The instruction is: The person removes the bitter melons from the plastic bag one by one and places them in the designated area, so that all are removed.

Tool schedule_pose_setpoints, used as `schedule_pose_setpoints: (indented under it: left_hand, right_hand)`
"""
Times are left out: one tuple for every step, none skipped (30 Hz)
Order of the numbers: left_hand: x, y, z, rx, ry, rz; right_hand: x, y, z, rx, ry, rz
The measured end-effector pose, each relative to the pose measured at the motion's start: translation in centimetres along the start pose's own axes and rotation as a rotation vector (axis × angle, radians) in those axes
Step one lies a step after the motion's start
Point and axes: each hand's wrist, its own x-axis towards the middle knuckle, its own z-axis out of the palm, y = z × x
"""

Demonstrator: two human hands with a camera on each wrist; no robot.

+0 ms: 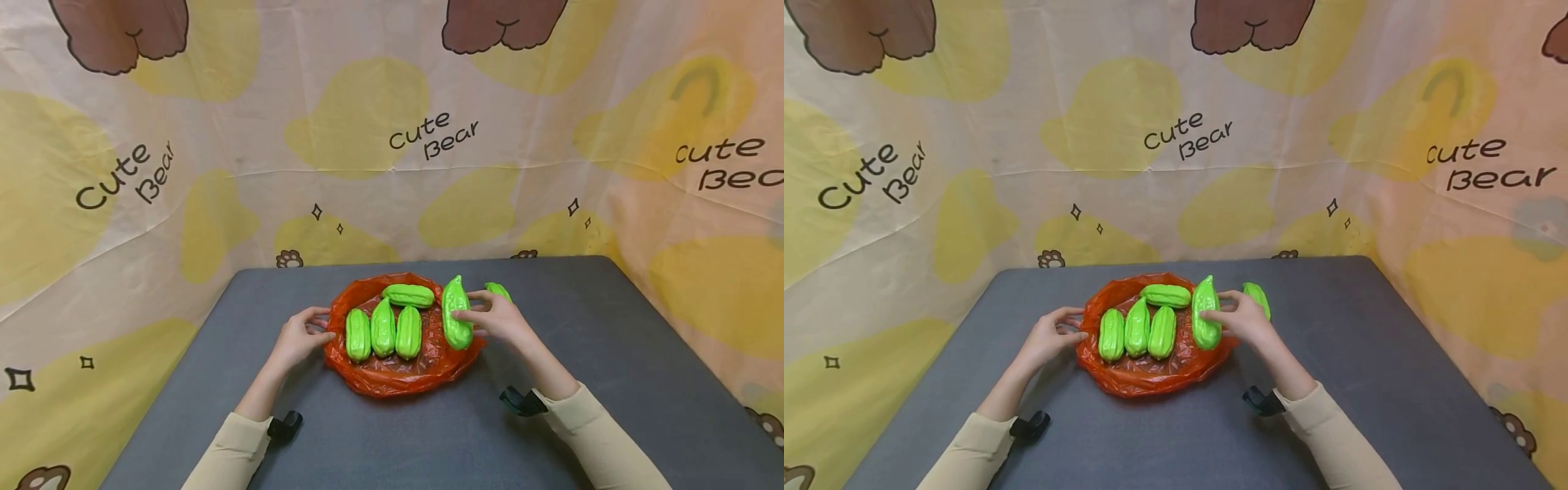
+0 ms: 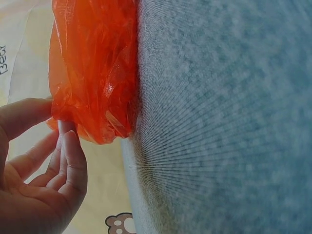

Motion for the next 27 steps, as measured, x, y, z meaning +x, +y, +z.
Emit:
schedule_pose_setpoints:
  left_hand:
    - [0.0, 0.0, 0.0, -0.001, 0.001, -0.002]
    - [0.0, 0.0, 0.0, -0.001, 0.001, -0.003]
    - [0.0, 0.0, 0.0, 0.0, 0.003, -0.004]
    - [0.1, -0.1, 0.0, 0.0, 0.002, -0.005]
    - [0.1, -0.1, 0.0, 0.001, 0.003, -0.006]
    - [0.1, -0.1, 0.1, 0.001, 0.003, -0.006]
    - [0.1, -0.1, 0.1, 0.001, 0.003, -0.007]
    - [0.1, -0.1, 0.1, 0.001, 0.004, -0.007]
    - [0.1, -0.1, 0.1, 0.001, 0.004, -0.007]
    - [0.1, -0.1, 0.1, 0.0, 0.003, -0.008]
    - [0.1, -0.1, 0.1, -0.001, 0.004, -0.007]
    - [0.1, -0.1, 0.1, -0.002, 0.004, -0.008]
    - [0.1, -0.1, 0.1, -0.003, 0.004, -0.008]
    - [0.1, -0.1, 0.1, -0.003, 0.003, -0.008]
    - [0.1, -0.1, 0.1, -0.004, 0.003, -0.009]
    - [0.1, -0.1, 0.2, -0.004, 0.002, -0.01]
    - [0.1, -0.1, 0.2, -0.006, 0.002, -0.011]
    - [0.1, -0.1, 0.2, -0.006, 0.001, -0.011]
    - [0.1, -0.1, 0.2, -0.008, 0.001, -0.012]
    - [0.1, -0.1, 0.2, -0.009, 0.0, -0.012]
    - [0.1, -0.1, 0.2, -0.01, -0.001, -0.012]
    - [0.1, -0.1, 0.2, -0.01, -0.001, -0.012]
    - [0.1, -0.1, 0.2, -0.01, -0.001, -0.012]
    - [0.2, -0.1, 0.2, -0.009, -0.001, -0.012]
    - [0.2, -0.1, 0.2, -0.01, 0.0, -0.011]
    - [0.2, -0.1, 0.2, -0.01, 0.001, -0.011]
    - [0.2, -0.1, 0.2, -0.011, 0.002, -0.011]
  right_hand:
    - [0.0, 0.0, -0.1, 0.002, 0.002, 0.001]
    - [0.0, 0.0, -0.2, 0.003, 0.005, 0.001]
    - [-0.1, 0.1, -0.3, 0.004, 0.007, 0.002]
    - [-0.1, 0.1, -0.5, 0.005, 0.009, 0.0]
    - [-0.1, 0.1, -0.6, 0.007, 0.009, -0.001]
    - [-0.1, 0.2, -0.7, 0.011, 0.014, 0.004]
    - [-0.1, 0.2, -0.8, 0.007, 0.013, 0.002]
    - [-0.2, 0.2, -0.9, 0.004, 0.014, 0.003]
    - [-0.2, 0.2, -1.0, -0.004, 0.01, -0.001]
    - [-0.2, 0.2, -1.1, -0.008, 0.012, 0.001]
    - [-0.2, 0.1, -1.2, -0.011, 0.012, 0.004]
    - [-0.2, 0.1, -1.3, -0.015, 0.013, 0.007]
    - [-0.2, 0.1, -1.4, -0.018, 0.011, 0.008]
    - [-0.3, 0.1, -1.5, -0.021, 0.011, 0.01]
    - [-0.3, 0.0, -1.6, -0.025, 0.009, 0.01]
    - [-0.3, 0.0, -1.7, -0.023, 0.012, 0.017]
    - [-0.4, 0.0, -1.8, -0.025, 0.011, 0.018]
    - [-0.4, -0.1, -1.9, -0.027, 0.012, 0.019]
    - [-0.4, -0.1, -2.0, -0.031, 0.013, 0.02]
    - [-0.4, -0.1, -2.1, -0.034, 0.017, 0.02]
    - [-0.4, -0.1, -2.2, -0.033, 0.019, 0.02]
    - [-0.4, -0.1, -2.3, -0.031, 0.022, 0.021]
    - [-0.4, -0.1, -2.4, -0.032, 0.023, 0.02]
    - [-0.3, 0.0, -2.5, -0.03, 0.025, 0.019]
    - [-0.3, 0.0, -2.5, -0.031, 0.026, 0.018]
    - [-0.3, 0.1, -2.6, -0.033, 0.027, 0.016]
    - [-0.2, 0.1, -2.7, -0.038, 0.029, 0.015]
